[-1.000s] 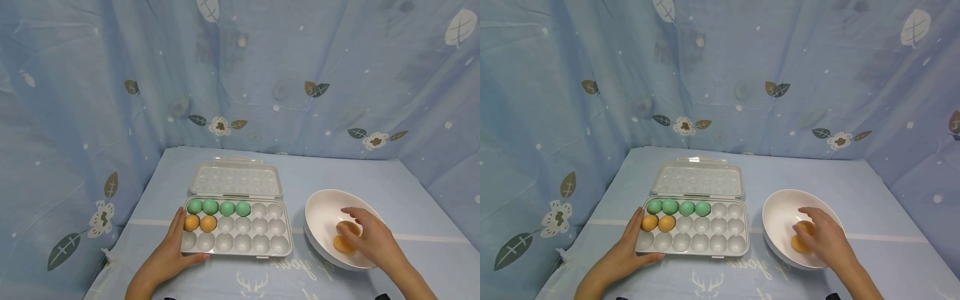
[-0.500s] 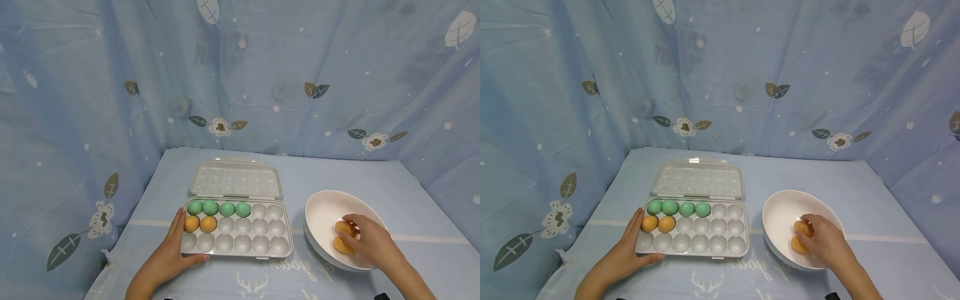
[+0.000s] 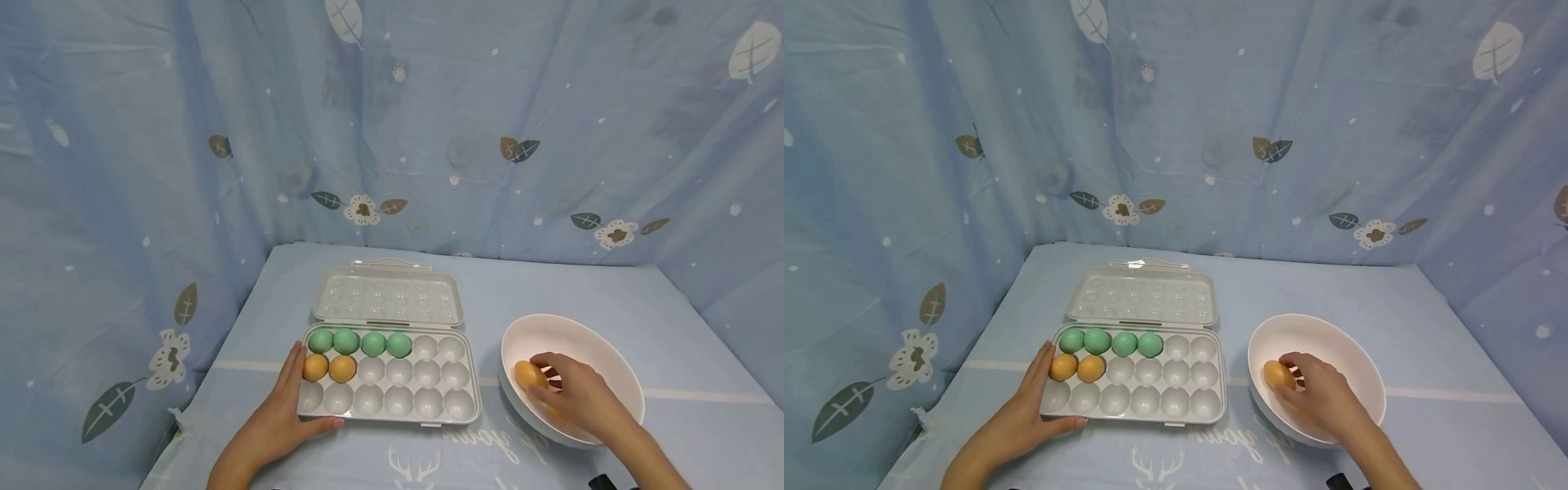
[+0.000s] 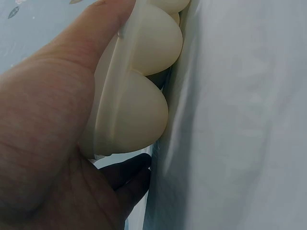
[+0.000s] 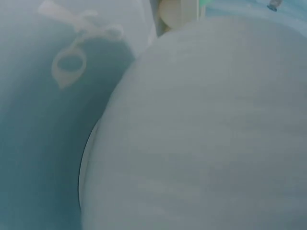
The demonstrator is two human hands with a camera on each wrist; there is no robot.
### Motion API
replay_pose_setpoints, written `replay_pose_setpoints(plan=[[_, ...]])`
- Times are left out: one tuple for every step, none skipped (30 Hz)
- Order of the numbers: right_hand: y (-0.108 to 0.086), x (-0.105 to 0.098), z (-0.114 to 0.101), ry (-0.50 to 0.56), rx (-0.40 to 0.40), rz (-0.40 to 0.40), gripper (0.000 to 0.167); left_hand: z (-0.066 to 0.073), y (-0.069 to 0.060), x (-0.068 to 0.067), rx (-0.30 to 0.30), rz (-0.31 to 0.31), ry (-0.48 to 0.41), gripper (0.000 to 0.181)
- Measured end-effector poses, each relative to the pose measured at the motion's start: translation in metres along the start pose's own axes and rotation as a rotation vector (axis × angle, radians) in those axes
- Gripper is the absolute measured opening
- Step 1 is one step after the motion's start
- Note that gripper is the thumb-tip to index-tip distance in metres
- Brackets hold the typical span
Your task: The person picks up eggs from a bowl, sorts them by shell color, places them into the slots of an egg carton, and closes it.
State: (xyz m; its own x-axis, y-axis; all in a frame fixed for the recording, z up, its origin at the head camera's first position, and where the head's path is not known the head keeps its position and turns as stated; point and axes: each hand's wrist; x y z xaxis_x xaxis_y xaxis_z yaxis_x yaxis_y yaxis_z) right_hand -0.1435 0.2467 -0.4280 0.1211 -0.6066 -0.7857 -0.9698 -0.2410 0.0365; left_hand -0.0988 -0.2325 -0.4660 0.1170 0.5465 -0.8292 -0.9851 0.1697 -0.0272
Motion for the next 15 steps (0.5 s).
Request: replay_pose_setpoints(plan=[[0.001,0.002,-0.002,0.004,0.003,0.0,0.037,0.0,0.0,0.0,0.001,0.003,0.0,0.141],[0.001,0.003,-0.003,0.011,0.0,-0.003,0.037,-0.001,0.0,0.001,0.002,0.007,0.001,0.141],[0.002,0.004,-0.004,0.012,0.0,-0.002,0.037,-0.001,0.0,0.002,0.002,0.012,0.002,0.141],[0.002,0.006,-0.006,0.013,0.0,-0.003,0.037,-0.001,0.0,0.003,0.003,0.016,0.0,0.141],[0.003,0.007,-0.007,0.012,-0.002,-0.001,0.037,-0.002,0.0,0.003,0.004,0.02,0.001,0.141],[0.003,0.008,-0.007,0.013,-0.01,0.0,0.037,-0.002,0.0,0.004,0.005,0.025,0.001,0.141],[0.004,0.01,-0.008,0.016,-0.02,-0.002,0.037,-0.003,0.0,0.005,0.006,0.03,0.002,0.141],[0.005,0.011,-0.008,0.018,-0.033,-0.004,0.037,-0.004,0.001,0.005,0.006,0.033,0.002,0.141],[0.006,0.012,-0.008,0.02,-0.049,-0.01,0.037,-0.004,0.001,0.006,0.005,0.033,0.002,0.141],[0.006,0.013,-0.008,0.024,-0.064,-0.017,0.037,-0.004,0.001,0.006,0.005,0.032,0.002,0.14],[0.007,0.013,-0.008,0.028,-0.08,-0.022,0.037,-0.004,0.001,0.006,0.005,0.031,0.004,0.141],[0.008,0.013,-0.008,0.035,-0.094,-0.028,0.037,-0.004,0.001,0.007,0.004,0.031,0.004,0.141],[0.008,0.013,-0.008,0.045,-0.105,-0.035,0.038,-0.004,0.001,0.007,0.004,0.029,0.004,0.14],[0.008,0.013,-0.008,0.057,-0.117,-0.041,0.038,-0.004,0.001,0.006,0.003,0.028,0.004,0.14],[0.009,0.013,-0.009,0.067,-0.126,-0.045,0.038,-0.004,0.001,0.006,0.003,0.025,0.005,0.14]])
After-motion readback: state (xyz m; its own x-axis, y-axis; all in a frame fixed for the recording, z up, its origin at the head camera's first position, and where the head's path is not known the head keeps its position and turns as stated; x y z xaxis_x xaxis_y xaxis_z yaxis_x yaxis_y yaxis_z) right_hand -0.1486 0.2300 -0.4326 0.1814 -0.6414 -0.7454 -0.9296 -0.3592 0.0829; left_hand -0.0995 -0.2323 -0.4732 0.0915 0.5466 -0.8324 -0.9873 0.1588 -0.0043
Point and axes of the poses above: each hand's wrist, its own y-axis towards the middle knuckle, its own x-axis out of the palm, z = x × y, and after that the axes turned 11 degrees about y, right-handed
